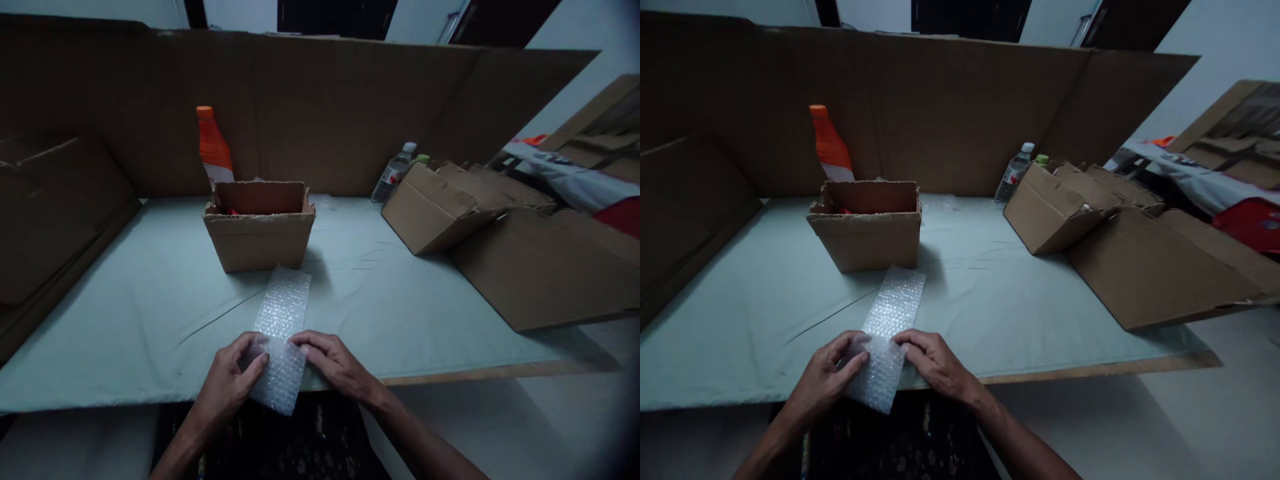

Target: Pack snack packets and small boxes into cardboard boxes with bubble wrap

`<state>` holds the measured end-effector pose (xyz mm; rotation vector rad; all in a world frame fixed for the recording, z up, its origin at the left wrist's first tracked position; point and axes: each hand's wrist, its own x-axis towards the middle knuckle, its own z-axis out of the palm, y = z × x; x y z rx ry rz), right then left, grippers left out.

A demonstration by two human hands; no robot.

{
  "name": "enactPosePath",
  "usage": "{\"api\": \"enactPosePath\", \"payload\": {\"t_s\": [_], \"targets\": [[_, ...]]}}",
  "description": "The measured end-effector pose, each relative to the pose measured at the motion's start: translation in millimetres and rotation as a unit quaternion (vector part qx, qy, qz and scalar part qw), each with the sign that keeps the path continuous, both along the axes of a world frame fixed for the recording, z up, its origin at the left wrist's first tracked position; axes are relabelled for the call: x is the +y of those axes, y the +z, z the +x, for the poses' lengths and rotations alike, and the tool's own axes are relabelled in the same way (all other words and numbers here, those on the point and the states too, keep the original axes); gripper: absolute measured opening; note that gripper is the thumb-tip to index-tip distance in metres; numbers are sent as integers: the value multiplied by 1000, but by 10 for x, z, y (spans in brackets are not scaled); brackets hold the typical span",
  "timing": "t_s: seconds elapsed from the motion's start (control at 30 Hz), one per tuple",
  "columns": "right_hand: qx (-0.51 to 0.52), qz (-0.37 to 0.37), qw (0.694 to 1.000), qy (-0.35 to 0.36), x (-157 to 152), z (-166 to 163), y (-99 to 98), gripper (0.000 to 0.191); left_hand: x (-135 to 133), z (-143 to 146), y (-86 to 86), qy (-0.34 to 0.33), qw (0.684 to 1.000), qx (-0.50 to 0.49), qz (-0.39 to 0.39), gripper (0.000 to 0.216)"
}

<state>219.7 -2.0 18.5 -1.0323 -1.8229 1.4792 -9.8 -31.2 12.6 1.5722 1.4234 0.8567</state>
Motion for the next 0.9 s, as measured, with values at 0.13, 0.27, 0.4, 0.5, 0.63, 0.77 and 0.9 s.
{"api": "enactPosePath", "payload": {"t_s": [0.13, 0.27, 0.4, 0.5, 0.63, 0.77, 0.9], "targets": [[-14, -21, 998, -57, -28, 57, -60, 27, 50, 35, -180, 13, 1000, 6, -27, 36], [-66, 73, 993, -58, -69, 29, -145, 29, 103, 33, -262, 42, 999, -12, -27, 40], [-91, 222, 967, -79, -100, 27, -242, 37, 153, 24, -271, 55, 998, -14, -25, 45], [-151, 341, 924, -81, -157, 36, -306, 50, 178, 32, -259, 59, 998, -9, -23, 47], [-200, 410, 889, -32, -277, -22, -361, 54, 198, 46, -240, 44, 999, -1, -23, 45], [-201, 394, 897, 3, -334, -147, -407, 48, 190, 35, -237, 41, 999, -23, -21, 39], [-156, 385, 910, -14, -310, -234, -433, 44, 158, -7, -238, 34, 997, -53, -46, 43]]}}
